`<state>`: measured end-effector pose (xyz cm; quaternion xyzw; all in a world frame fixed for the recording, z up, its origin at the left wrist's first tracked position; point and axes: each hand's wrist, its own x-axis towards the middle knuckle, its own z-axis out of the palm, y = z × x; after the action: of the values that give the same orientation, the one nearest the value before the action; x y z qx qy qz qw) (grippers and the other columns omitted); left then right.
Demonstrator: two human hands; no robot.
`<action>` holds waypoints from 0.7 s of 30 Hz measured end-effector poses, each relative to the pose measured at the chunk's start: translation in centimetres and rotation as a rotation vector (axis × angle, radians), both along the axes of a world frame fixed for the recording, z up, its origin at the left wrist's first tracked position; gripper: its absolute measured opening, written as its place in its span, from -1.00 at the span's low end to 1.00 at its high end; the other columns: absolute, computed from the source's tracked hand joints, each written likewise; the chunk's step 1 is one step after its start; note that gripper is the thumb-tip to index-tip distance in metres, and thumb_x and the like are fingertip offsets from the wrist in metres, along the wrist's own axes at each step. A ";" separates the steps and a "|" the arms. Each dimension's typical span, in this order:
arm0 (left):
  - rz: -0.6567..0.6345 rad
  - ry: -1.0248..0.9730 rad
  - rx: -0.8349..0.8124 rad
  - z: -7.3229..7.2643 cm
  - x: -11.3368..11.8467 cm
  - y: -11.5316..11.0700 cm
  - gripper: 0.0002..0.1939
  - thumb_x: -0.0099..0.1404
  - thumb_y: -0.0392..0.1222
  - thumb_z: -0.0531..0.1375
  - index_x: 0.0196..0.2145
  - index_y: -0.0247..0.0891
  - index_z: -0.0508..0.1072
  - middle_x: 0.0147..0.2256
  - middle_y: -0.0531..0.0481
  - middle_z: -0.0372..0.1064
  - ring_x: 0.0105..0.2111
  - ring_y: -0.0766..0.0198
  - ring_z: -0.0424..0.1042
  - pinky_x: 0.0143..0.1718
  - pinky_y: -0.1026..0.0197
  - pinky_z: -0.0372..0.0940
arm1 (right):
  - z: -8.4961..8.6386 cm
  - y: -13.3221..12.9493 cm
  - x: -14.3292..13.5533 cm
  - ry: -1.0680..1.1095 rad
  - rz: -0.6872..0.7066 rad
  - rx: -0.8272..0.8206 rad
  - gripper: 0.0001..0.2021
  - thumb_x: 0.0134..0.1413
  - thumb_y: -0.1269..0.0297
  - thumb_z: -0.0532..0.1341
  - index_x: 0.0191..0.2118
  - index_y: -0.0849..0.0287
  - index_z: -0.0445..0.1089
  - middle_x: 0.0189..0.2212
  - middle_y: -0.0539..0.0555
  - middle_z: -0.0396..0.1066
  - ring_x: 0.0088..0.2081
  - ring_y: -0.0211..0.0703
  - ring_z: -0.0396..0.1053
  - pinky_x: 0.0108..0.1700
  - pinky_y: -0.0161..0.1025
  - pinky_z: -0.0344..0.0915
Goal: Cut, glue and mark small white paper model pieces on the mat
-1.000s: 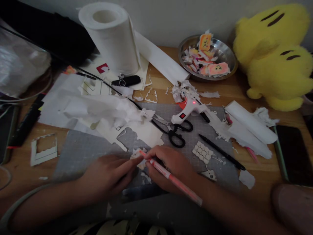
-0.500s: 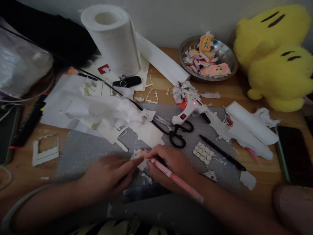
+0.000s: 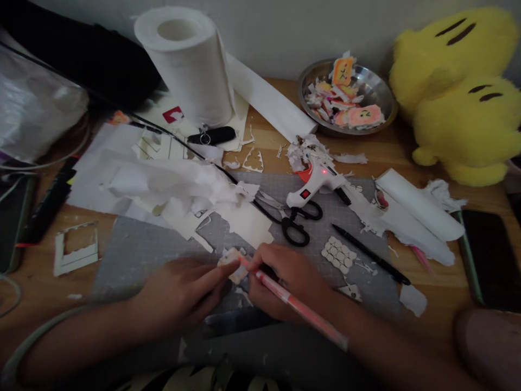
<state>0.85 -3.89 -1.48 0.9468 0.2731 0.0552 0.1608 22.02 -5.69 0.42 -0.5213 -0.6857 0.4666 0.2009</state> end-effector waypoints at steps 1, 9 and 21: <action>-0.001 0.002 -0.003 0.0 0.0 0.0 -0.67 0.21 -0.27 -0.03 -0.04 -0.27 0.16 -0.52 0.09 0.40 -0.62 0.30 0.35 -0.63 0.27 0.16 | 0.0 0.0 0.1 -0.001 0.002 -0.022 -0.91 -0.19 0.48 0.12 -0.47 0.16 0.25 -0.58 -0.09 0.28 -0.55 -0.35 0.22 -0.49 -0.42 0.12; -0.006 -0.009 0.015 0.0 0.0 0.0 -0.66 0.22 -0.27 -0.04 -0.03 -0.29 0.15 -0.53 0.09 0.40 -0.63 0.28 0.34 -0.65 0.26 0.16 | -0.2 -0.1 -0.1 0.008 0.001 0.036 -0.87 -0.15 0.44 0.12 -0.37 0.15 0.29 -0.51 -0.06 0.35 -0.48 -0.32 0.28 -0.43 -0.39 0.16; -0.003 0.008 0.005 0.0 0.0 0.0 -0.66 0.21 -0.26 -0.04 -0.04 -0.28 0.16 -0.53 0.08 0.40 -0.62 0.29 0.35 -0.63 0.27 0.17 | 0.8 0.2 -0.3 -0.031 -0.032 -0.060 -0.90 -0.20 0.48 0.11 -0.47 0.15 0.27 -0.58 -0.08 0.32 -0.54 -0.34 0.25 -0.49 -0.41 0.14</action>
<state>0.87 -3.86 -1.45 0.9479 0.2722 0.0517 0.1573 21.76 -5.46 1.17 -0.5452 -0.6658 0.4757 0.1822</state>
